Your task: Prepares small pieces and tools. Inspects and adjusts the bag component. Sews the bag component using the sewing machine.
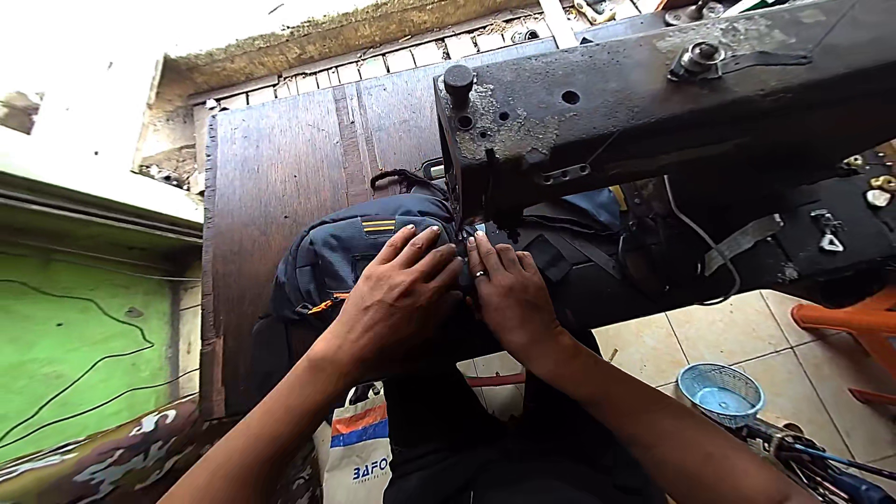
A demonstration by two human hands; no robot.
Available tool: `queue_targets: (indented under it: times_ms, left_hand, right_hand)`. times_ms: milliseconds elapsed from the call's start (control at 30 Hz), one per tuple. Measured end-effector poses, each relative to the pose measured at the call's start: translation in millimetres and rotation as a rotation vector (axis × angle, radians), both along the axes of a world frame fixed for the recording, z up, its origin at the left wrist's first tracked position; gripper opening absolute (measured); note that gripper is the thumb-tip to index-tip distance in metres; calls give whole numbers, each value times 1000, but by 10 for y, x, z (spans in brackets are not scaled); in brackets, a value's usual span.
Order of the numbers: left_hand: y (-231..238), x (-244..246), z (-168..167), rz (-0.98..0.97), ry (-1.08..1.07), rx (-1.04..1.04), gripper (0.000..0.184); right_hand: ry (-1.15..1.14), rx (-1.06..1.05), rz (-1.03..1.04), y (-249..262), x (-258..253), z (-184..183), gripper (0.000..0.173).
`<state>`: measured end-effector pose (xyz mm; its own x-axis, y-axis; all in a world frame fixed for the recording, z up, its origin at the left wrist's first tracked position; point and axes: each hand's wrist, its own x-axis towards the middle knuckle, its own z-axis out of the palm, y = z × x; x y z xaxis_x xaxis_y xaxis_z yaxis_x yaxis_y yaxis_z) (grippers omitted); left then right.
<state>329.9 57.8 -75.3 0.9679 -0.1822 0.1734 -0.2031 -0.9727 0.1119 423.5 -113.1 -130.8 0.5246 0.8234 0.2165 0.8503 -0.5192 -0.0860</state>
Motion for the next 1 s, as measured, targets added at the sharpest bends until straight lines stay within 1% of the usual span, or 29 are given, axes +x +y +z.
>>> queue_targets:
  times_ms: [67, 167, 333, 633, 800, 1000]
  left_hand:
    - [8, -61, -69, 23, 19, 26, 39]
    - [-30, -30, -96, 58, 25, 65, 39]
    - [-36, -28, -177, 65, 11, 67, 44]
    - [-58, -17, -224, 48, -1, 100, 43]
    - [-57, -12, -254, 49, 5, 100, 49]
    - [-41, 2, -277, 49, -12, 95, 51]
  right_hand:
    - [45, -3, 8, -26, 23, 17, 47]
    - [70, -1, 16, -53, 50, 23, 49]
    - [107, 75, 42, -101, 88, -18, 43]
    - [36, 7, 89, -223, 36, 32, 42]
    - [25, 1, 109, -254, 38, 26, 42]
    - [-12, -28, 122, -258, 41, 20, 44]
